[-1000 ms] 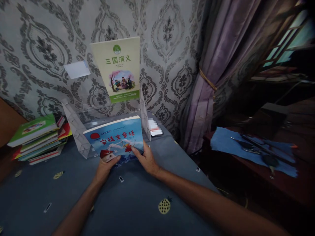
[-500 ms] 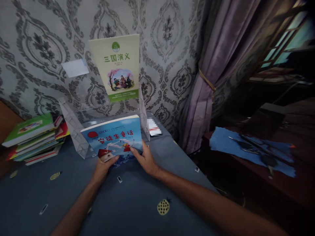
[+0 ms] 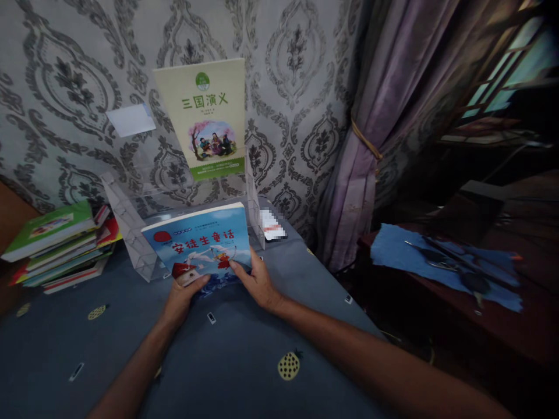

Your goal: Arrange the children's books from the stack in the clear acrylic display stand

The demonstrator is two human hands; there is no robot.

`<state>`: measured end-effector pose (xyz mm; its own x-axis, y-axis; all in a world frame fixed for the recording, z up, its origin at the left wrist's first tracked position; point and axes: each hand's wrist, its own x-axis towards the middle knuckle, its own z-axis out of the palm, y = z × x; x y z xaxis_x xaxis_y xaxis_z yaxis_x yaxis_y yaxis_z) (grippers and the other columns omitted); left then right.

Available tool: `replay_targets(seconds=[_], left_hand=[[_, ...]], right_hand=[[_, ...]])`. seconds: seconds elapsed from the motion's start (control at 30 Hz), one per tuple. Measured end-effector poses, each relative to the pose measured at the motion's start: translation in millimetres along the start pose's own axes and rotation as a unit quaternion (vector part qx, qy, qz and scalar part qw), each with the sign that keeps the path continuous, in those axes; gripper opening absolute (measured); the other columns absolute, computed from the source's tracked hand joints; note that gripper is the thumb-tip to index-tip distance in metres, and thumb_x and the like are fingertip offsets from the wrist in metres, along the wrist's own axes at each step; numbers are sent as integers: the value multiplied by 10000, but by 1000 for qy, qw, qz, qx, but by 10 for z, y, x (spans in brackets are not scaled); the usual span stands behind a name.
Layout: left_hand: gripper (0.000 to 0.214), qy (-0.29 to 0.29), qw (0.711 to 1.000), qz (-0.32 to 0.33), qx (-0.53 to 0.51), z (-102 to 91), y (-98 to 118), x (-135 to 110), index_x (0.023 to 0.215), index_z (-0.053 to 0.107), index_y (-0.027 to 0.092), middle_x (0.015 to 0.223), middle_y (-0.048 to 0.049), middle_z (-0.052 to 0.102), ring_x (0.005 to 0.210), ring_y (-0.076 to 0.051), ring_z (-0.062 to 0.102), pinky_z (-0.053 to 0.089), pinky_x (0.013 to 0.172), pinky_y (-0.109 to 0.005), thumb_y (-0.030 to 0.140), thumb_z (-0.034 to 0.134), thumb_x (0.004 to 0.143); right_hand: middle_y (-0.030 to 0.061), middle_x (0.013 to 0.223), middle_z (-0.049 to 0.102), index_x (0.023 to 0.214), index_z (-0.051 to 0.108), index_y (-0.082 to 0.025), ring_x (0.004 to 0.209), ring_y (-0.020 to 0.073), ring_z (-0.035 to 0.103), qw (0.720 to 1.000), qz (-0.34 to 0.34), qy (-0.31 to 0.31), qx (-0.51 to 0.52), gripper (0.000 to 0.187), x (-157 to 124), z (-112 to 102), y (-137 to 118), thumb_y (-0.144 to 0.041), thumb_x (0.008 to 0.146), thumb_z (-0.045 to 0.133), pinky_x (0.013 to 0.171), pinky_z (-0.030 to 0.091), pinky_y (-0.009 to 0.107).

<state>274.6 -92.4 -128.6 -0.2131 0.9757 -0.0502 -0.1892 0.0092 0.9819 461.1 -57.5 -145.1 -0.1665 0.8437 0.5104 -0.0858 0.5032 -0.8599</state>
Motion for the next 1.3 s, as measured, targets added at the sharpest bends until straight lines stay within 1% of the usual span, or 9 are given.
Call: replay_targets(seconds=[0.13,0.3,0.43,0.57,0.73,0.87,1.07,1.2,1.3], left_hand=[[513,-1,1000,4,-8,-4,-5,-7,904,778,175,960,-64,798,934,-269,736,556,912,-376,377,956,468],[476,-11,1000,-2,-6,-15,-25,7,868,778,172,942,-66,798,907,-263,735,553,921,-383,391,953,482],[523,-5,1000,0,-2,-6,-16,9,903,781,171,962,-73,798,914,-276,735,556,916,-395,403,953,467],[517,1,1000,3,-3,17,5,-3,866,768,173,950,-70,797,928,-283,734,552,921,-394,406,957,445],[503,-1,1000,5,0,32,28,-23,850,761,174,916,-63,796,928,-281,735,559,898,-381,418,955,455],[550,3,1000,0,3,25,26,-21,891,768,171,957,-76,796,928,-288,739,564,896,-391,426,958,441],[549,-1,1000,6,11,-9,2,-23,890,754,164,940,-72,792,922,-268,740,561,897,-365,436,955,459],[527,13,999,2,37,-79,96,-14,846,727,164,884,-71,786,835,-260,741,589,806,-354,454,952,468],[534,23,997,33,69,-140,288,1,801,726,171,834,-73,778,769,-261,727,595,739,-353,489,951,435]], right_hand=[[67,1097,719,1140,576,-222,1074,242,667,1000,6,1,0,285,1,0,-6,-427,942,577,971,528,409],[65,1075,719,1133,576,-219,1082,246,666,1000,5,5,-8,291,1,-2,2,-435,939,575,975,525,411],[60,1062,719,1124,577,-220,1071,241,668,1000,9,6,-6,289,-2,1,17,-443,940,576,974,525,406],[58,1057,722,1133,579,-217,1060,233,671,1000,13,5,-13,302,-7,1,28,-449,940,578,970,528,396],[58,1046,728,1162,573,-221,1054,234,669,1000,14,4,-25,321,-10,-6,7,-450,937,573,954,533,389],[57,1068,724,1161,572,-225,1025,229,670,1000,9,3,-24,307,-7,-8,-2,-437,939,573,936,533,384],[56,1056,718,1163,565,-227,1000,233,664,998,18,-2,-61,302,-6,-37,-21,-443,952,551,915,522,379],[55,997,709,1110,562,-229,914,233,660,995,10,-7,-94,261,8,-96,-103,-448,982,506,850,516,365],[47,951,692,1080,558,-221,885,223,651,994,-20,3,-111,246,54,-159,-196,-438,1002,473,818,500,347]])
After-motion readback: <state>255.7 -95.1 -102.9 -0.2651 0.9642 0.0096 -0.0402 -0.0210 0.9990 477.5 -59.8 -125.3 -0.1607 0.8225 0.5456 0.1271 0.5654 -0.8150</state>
